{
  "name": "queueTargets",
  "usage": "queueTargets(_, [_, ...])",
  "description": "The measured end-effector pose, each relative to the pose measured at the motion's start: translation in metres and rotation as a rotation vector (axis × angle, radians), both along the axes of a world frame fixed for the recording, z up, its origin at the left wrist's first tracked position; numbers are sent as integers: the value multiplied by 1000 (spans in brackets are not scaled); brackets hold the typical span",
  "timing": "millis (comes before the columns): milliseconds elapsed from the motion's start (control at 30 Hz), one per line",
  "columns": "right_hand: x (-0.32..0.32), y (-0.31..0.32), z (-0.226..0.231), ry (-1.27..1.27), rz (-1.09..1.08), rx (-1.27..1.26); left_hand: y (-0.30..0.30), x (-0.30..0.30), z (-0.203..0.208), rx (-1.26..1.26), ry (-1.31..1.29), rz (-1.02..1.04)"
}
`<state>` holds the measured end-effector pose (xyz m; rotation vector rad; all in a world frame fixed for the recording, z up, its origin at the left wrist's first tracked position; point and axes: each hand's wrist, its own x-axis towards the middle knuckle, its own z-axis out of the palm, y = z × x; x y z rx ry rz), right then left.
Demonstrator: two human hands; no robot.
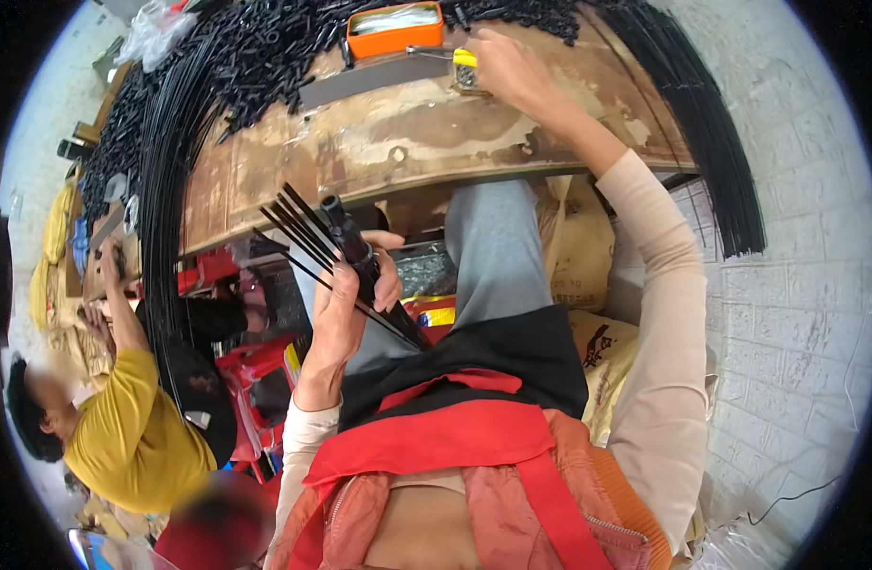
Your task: Assembling black plastic components onto a wire harness or rack using pliers.
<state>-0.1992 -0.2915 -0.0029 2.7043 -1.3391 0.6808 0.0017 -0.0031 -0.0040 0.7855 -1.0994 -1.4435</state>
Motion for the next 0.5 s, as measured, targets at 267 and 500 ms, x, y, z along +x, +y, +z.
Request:
queueTargets(267, [-14,-37,-9,35,157,-32,-17,-6,-1,51,87,39])
queueTargets(500, [-24,-53,0,-221,5,415,-7,-6,3,12,66,56])
